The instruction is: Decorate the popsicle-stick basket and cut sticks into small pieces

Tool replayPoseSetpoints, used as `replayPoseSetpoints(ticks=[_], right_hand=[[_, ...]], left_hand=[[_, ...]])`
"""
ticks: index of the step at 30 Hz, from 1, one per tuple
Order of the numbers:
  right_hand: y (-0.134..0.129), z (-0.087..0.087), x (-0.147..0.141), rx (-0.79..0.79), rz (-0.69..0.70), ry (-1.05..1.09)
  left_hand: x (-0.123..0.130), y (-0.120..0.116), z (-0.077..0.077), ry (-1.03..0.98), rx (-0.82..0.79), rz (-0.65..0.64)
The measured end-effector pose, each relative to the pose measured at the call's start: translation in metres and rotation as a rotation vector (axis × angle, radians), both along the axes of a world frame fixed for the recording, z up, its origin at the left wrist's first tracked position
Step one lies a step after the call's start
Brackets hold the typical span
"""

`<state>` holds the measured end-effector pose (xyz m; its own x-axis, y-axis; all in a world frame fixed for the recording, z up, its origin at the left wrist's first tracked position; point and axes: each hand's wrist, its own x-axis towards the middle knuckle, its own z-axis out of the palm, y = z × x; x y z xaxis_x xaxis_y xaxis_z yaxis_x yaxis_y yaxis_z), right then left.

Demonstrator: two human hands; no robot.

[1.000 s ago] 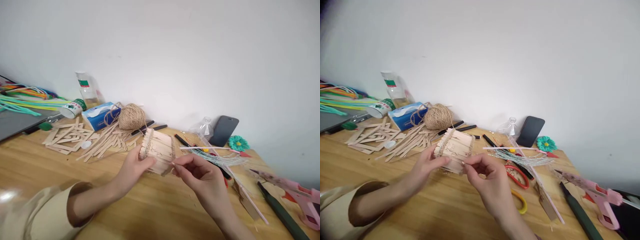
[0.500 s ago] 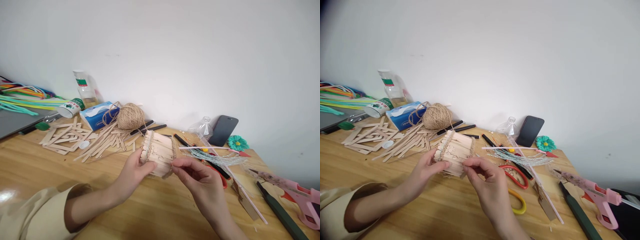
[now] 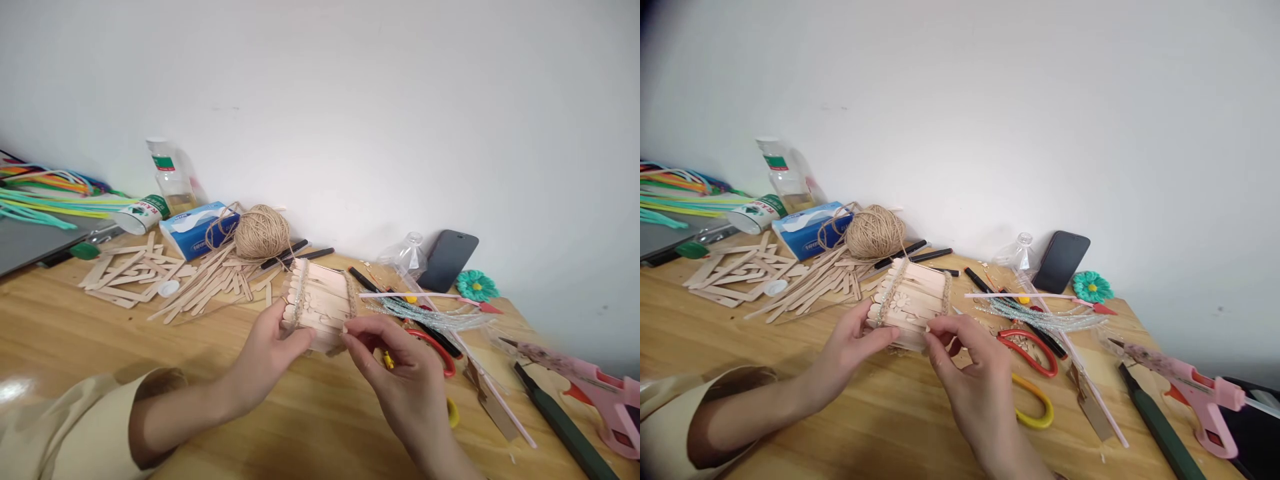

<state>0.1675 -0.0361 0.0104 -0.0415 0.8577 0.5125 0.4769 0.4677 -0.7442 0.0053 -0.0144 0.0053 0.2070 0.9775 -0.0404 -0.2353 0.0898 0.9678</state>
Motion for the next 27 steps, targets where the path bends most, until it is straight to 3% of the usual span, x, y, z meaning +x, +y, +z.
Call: replayPoseSetpoints(ticks=[7,16,27], right_hand=[[0.0011,-0.0041,-0.0067,0.173,-0.021,-0.197],[0.0001,-0.0042,-0.0047,0.05,-0.084,-0.138],[-0.0013,-0.0058,-0.006,0.111,-0.052,-0.134]], left_hand=[[0.0009,-0.003,0.0001,-0.015,0.02,-0.023],[-0.0002,-0.0048,-0.0043,-0.063,0.017,-0.037],[0.0006,-0.0059,-0.0061,-0.051,0.009,-0.024]])
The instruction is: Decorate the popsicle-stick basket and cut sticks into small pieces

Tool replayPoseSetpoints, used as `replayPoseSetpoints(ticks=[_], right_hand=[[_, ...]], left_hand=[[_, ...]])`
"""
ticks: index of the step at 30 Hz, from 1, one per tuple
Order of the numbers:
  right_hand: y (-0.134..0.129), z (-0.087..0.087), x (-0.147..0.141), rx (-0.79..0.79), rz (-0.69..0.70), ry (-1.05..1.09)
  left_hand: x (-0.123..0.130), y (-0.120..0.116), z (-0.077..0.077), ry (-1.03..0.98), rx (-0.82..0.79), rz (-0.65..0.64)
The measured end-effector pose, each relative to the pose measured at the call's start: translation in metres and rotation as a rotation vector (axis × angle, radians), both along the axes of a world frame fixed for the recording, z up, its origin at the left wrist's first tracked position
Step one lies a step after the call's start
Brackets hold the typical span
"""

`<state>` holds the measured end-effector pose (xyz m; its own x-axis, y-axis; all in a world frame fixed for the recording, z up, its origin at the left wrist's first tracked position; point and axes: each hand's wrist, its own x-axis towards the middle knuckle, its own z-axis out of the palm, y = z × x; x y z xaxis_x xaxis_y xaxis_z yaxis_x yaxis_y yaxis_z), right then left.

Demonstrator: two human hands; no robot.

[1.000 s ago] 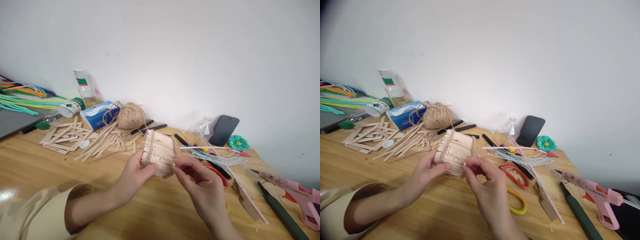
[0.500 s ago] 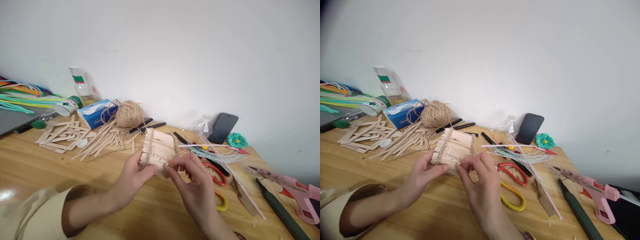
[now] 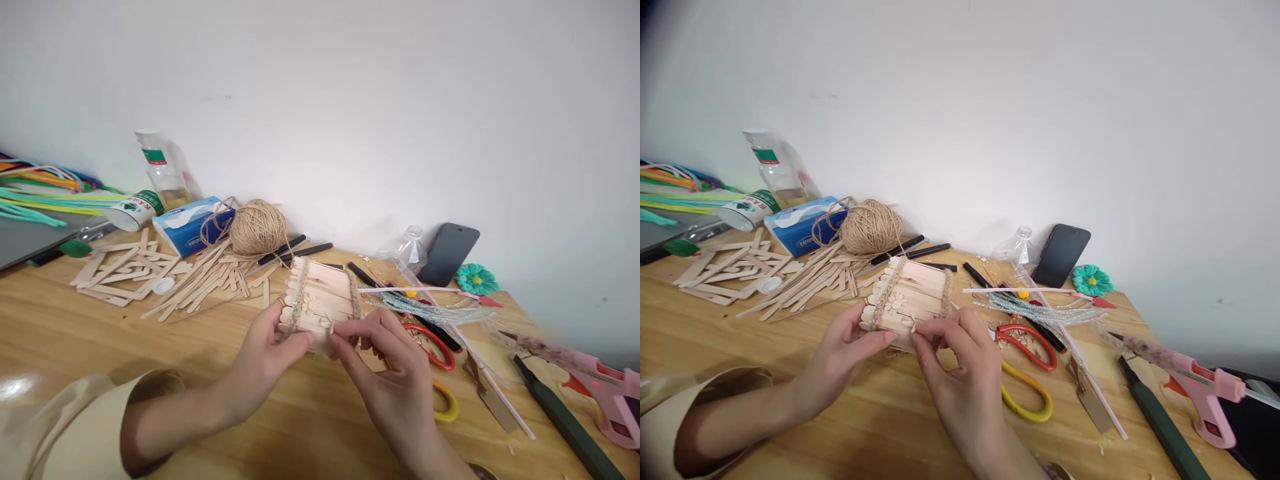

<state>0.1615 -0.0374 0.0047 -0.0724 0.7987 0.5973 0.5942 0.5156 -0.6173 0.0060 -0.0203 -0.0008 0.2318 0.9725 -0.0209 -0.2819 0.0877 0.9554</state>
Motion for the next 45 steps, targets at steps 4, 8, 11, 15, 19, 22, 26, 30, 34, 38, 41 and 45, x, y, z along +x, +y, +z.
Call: replayPoseSetpoints(ticks=[4,8,11,15,19,22,26,30,34,38,41,45], right_hand=[[-0.001,0.0,0.001,0.003,0.002,-0.017],[-0.001,0.001,0.003,0.028,0.004,-0.034],[0.0,0.002,0.006,0.103,-0.021,-0.102],[0.002,0.002,0.009,0.148,-0.016,-0.191],[0.001,0.001,0.007,0.127,0.031,-0.181],[0.0,0.001,0.005,0.128,0.043,-0.159],[0.0,0.0,0.005,0.139,0.039,-0.132],[0.002,0.001,0.008,0.105,0.021,-0.051],[0.007,0.003,0.014,-0.053,0.019,0.112],[0.009,0.003,0.018,-0.194,0.036,0.237],[0.008,0.004,0.019,-0.244,0.053,0.276],[0.006,0.001,0.026,-0.291,0.082,0.237]], left_hand=[[-0.001,0.001,-0.002,0.002,0.011,0.012],[-0.001,0.002,-0.004,-0.009,-0.01,0.009],[-0.003,0.003,-0.006,-0.024,-0.024,-0.018],[-0.007,0.004,-0.012,-0.012,-0.016,-0.019],[-0.009,0.007,-0.016,-0.041,-0.009,-0.035],[-0.008,0.009,-0.016,-0.069,-0.004,-0.053],[-0.007,0.011,-0.013,-0.015,0.001,-0.062],[-0.008,0.017,-0.013,0.042,0.005,-0.028],[-0.011,0.027,-0.014,0.112,0.075,0.025],[-0.015,0.035,-0.012,0.162,0.109,0.065],[-0.018,0.039,-0.011,0.188,0.135,0.095],[-0.022,0.045,-0.01,0.202,0.157,0.111]])
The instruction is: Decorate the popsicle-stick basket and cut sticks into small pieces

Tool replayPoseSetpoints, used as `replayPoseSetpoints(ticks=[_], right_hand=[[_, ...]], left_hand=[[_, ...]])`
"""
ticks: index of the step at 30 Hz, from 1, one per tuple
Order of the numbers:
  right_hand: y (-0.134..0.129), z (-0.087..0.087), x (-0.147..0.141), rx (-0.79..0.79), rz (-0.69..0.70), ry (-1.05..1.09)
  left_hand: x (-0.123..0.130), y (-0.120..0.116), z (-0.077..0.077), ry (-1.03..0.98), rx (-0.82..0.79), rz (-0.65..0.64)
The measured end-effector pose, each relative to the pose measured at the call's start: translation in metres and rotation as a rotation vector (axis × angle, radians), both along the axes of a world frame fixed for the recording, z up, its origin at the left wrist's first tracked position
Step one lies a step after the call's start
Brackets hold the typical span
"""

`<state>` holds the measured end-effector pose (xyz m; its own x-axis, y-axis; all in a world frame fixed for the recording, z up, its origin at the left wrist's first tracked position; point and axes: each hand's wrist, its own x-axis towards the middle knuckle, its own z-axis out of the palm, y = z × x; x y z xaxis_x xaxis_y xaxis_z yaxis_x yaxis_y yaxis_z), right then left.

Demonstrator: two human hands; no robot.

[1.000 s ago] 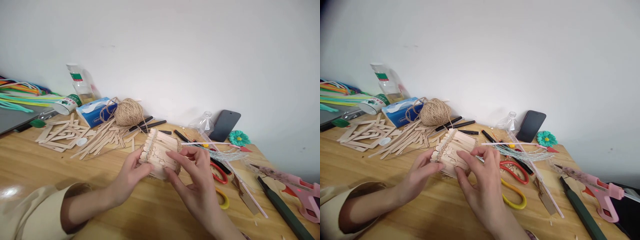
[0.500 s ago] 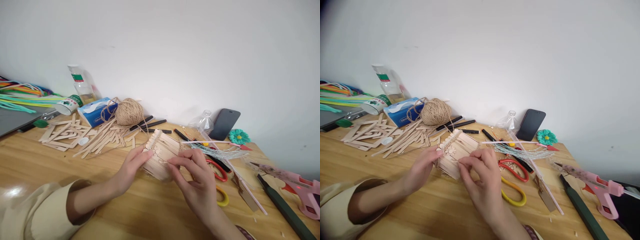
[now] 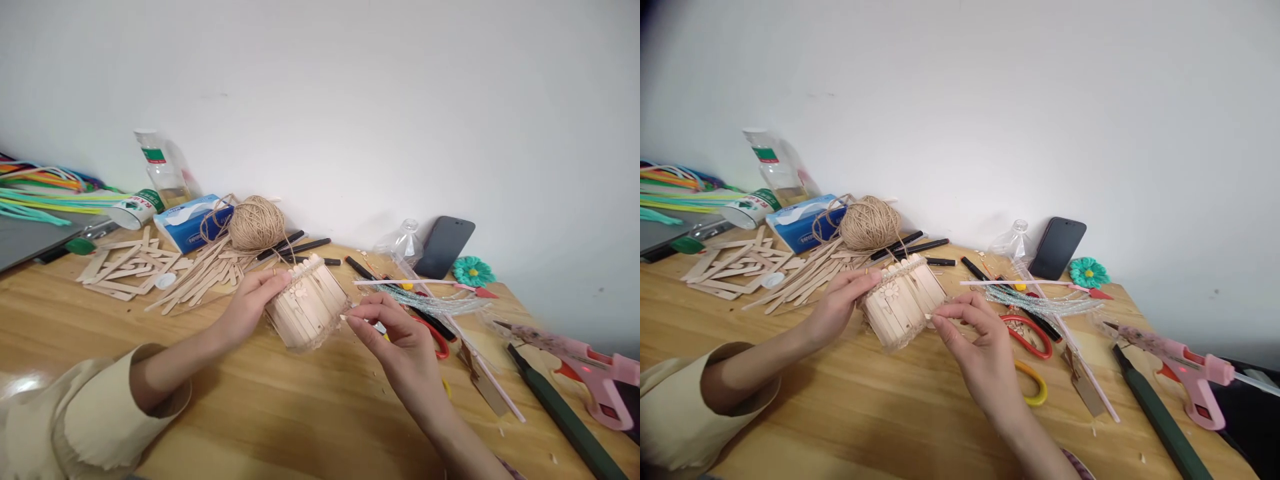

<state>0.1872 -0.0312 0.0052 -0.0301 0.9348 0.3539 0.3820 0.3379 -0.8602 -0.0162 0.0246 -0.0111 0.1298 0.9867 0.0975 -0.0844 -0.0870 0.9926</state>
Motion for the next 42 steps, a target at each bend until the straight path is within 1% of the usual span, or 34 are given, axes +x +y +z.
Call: replayPoseSetpoints(ticks=[2,4,6,8,10,14,15,17,19,20,21,24,26,27,29,30,32,34,36,39,42], right_hand=[[-0.001,-0.007,0.008,-0.046,0.055,-0.093],[-0.002,-0.016,0.017,-0.101,0.129,-0.234],[-0.003,-0.026,0.027,-0.121,0.175,-0.378],[-0.003,-0.031,0.035,-0.114,0.18,-0.452],[-0.003,-0.033,0.043,-0.102,0.165,-0.454],[-0.003,-0.029,0.056,-0.109,0.126,-0.431],[-0.003,-0.028,0.059,-0.123,0.136,-0.423],[-0.004,-0.024,0.063,-0.179,0.203,-0.414],[-0.007,-0.02,0.066,-0.237,0.243,-0.434],[-0.008,-0.019,0.069,-0.251,0.23,-0.475],[-0.01,-0.019,0.071,-0.243,0.178,-0.545],[-0.015,-0.023,0.082,-0.124,-0.077,-0.89],[-0.02,-0.03,0.089,-0.041,-0.181,-1.111],[-0.022,-0.034,0.091,0.001,-0.185,-1.185],[-0.025,-0.039,0.095,0.076,-0.139,-1.278],[-0.026,-0.041,0.096,0.105,-0.118,-1.308],[-0.026,-0.042,0.097,0.127,-0.139,-1.353],[-0.026,-0.043,0.099,0.111,-0.174,-1.367],[-0.025,-0.045,0.101,0.102,-0.167,-1.348],[-0.022,-0.049,0.103,0.068,-0.136,-1.285],[-0.018,-0.047,0.104,-0.028,-0.15,-1.178]], left_hand=[[-0.004,0.004,0.001,0.02,0.049,0.013],[-0.008,0.01,0.002,0.066,0.138,0.044],[-0.011,0.014,0.003,0.153,0.257,0.07],[-0.013,0.016,0.005,0.275,0.381,0.069],[-0.013,0.016,0.008,0.424,0.498,0.037],[-0.009,0.018,0.016,0.705,0.736,0.003],[-0.007,0.02,0.018,0.75,0.788,0.009],[-0.003,0.026,0.022,0.817,0.865,0.022],[0.001,0.033,0.024,0.887,0.891,0.009],[0.004,0.037,0.025,0.919,0.888,0.0],[0.006,0.041,0.025,0.95,0.876,-0.01],[0.014,0.052,0.023,1.025,0.812,-0.06],[0.018,0.057,0.023,1.053,0.779,-0.095],[0.019,0.059,0.023,1.06,0.773,-0.111],[0.019,0.063,0.024,1.068,0.783,-0.148],[0.02,0.064,0.024,1.075,0.792,-0.174],[0.019,0.066,0.024,1.096,0.82,-0.248],[0.02,0.067,0.022,1.132,0.852,-0.321],[0.021,0.068,0.018,1.166,0.872,-0.364],[0.022,0.068,0.012,1.174,0.865,-0.348],[0.023,0.068,0.008,1.157,0.858,-0.317]])
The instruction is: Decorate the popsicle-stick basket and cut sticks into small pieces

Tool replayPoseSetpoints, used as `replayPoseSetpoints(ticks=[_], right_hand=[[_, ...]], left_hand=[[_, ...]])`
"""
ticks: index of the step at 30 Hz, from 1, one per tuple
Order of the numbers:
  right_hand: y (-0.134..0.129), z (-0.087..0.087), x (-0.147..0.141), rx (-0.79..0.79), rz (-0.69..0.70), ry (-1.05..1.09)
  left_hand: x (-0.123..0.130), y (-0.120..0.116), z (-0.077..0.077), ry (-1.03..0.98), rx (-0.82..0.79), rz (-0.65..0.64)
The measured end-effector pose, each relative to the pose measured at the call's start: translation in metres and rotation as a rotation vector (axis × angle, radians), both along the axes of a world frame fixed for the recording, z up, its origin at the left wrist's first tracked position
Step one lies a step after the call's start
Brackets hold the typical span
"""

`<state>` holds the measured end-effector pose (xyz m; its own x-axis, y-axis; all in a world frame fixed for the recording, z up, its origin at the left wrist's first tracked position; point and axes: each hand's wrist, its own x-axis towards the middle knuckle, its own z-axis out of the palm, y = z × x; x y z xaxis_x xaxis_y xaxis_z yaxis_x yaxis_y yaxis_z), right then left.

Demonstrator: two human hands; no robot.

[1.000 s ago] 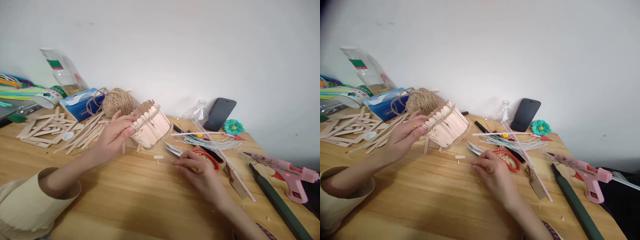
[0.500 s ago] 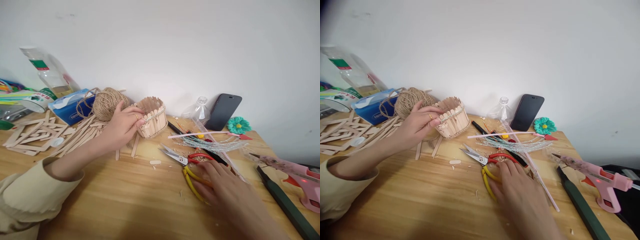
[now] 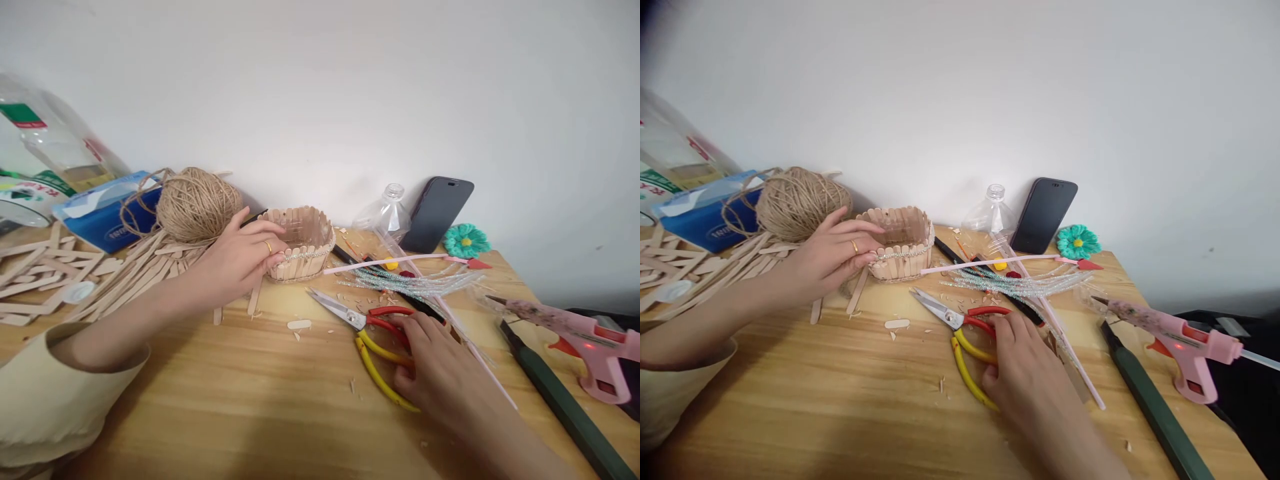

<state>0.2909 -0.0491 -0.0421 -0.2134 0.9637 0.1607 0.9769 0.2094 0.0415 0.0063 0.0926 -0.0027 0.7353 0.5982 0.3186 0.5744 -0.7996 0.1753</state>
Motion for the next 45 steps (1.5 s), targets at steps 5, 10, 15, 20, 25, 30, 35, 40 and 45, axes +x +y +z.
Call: replayPoseSetpoints(ticks=[5,10,15,20,25,30,35,40,45], right_hand=[[0.007,0.023,0.002,-0.11,-0.123,0.313],[0.002,0.036,0.004,-0.157,-0.204,0.876],[0.0,0.035,0.002,-0.016,-0.114,1.373],[-0.001,0.043,-0.005,0.022,-0.137,1.518],[-0.003,0.045,-0.006,0.023,-0.125,1.526],[0.002,0.037,0.001,0.053,-0.099,1.581],[-0.001,0.027,-0.01,-0.186,0.035,1.562],[-0.017,0.027,-0.055,-0.946,0.211,1.558],[-0.01,0.03,-0.091,-1.07,0.357,1.423]], left_hand=[[-0.002,0.0,-0.001,-0.044,0.003,-0.007],[0.001,-0.007,0.004,-0.26,0.138,-0.024],[0.013,-0.041,-0.004,-0.218,0.216,-0.117],[0.023,-0.078,-0.038,0.155,0.338,-0.09],[0.041,-0.093,-0.055,0.08,0.564,-0.127],[0.064,-0.084,-0.041,0.063,0.475,-0.211],[0.042,-0.084,-0.029,-0.021,0.211,-0.075],[-0.005,-0.097,-0.041,0.02,0.085,0.079],[-0.028,-0.098,-0.041,-0.086,-0.129,0.172]])
